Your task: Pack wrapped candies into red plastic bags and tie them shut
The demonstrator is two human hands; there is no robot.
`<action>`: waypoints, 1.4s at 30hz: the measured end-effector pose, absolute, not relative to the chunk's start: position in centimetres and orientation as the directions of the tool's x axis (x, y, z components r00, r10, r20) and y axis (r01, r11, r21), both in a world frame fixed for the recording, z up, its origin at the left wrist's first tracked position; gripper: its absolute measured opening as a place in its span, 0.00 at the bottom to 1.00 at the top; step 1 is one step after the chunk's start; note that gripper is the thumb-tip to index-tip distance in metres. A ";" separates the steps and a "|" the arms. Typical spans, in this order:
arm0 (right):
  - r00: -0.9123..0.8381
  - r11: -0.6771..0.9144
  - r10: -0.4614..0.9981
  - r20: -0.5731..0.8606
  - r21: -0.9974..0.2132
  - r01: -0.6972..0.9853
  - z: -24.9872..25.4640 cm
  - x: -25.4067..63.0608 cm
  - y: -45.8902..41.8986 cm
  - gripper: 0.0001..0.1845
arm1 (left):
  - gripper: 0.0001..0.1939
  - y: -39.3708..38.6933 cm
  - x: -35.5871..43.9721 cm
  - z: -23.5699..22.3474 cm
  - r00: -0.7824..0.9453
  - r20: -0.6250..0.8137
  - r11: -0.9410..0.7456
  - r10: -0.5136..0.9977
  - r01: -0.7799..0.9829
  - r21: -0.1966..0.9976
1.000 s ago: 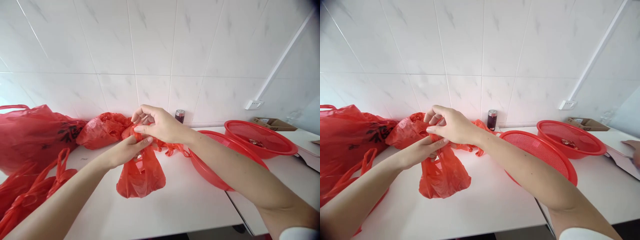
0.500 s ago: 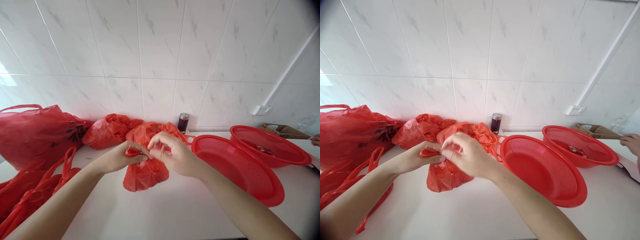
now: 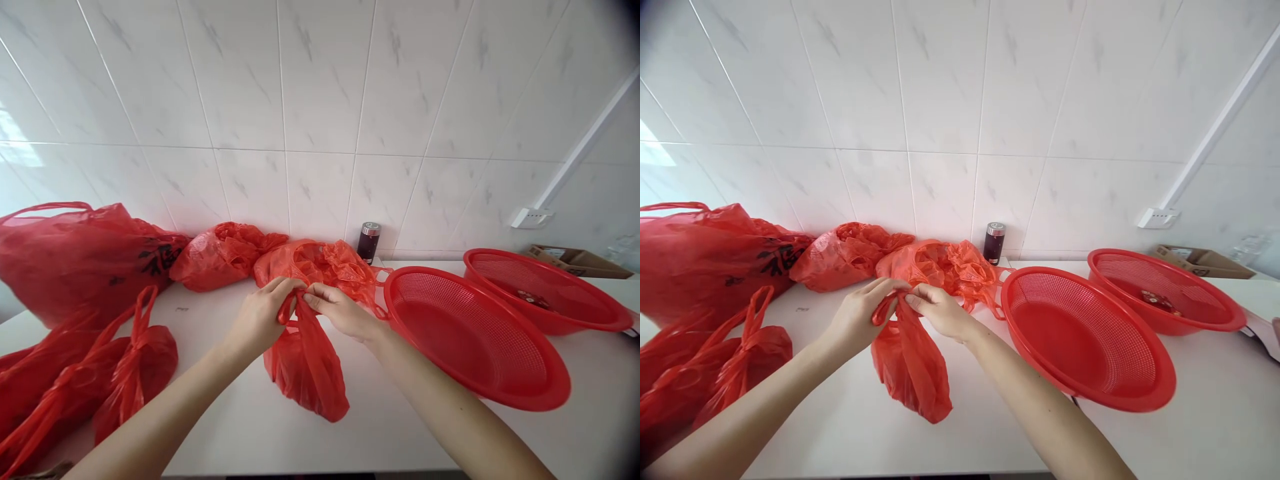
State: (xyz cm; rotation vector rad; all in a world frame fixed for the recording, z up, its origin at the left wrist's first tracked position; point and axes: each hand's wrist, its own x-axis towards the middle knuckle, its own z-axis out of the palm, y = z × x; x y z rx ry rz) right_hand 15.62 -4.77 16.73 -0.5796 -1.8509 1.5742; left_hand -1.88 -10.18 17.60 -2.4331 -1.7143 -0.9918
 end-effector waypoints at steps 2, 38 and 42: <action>-0.668 0.248 0.706 0.234 -0.966 -0.076 16.6 15.9 -5.1 0.16 | 0.19 -10.5 -2.2 17.2 0.229 0.418 -0.405 0.879 0.821 0.403; -0.089 0.271 0.945 0.315 -0.600 0.753 -0.1 12.8 2.7 0.16 | 0.12 -5.9 -4.4 1.0 -0.378 0.205 0.199 0.903 0.789 0.581; -0.023 0.183 0.965 0.261 -0.608 0.772 -0.8 13.5 3.9 0.17 | 0.17 -4.7 -5.9 1.1 -0.398 0.143 0.271 0.906 0.807 0.525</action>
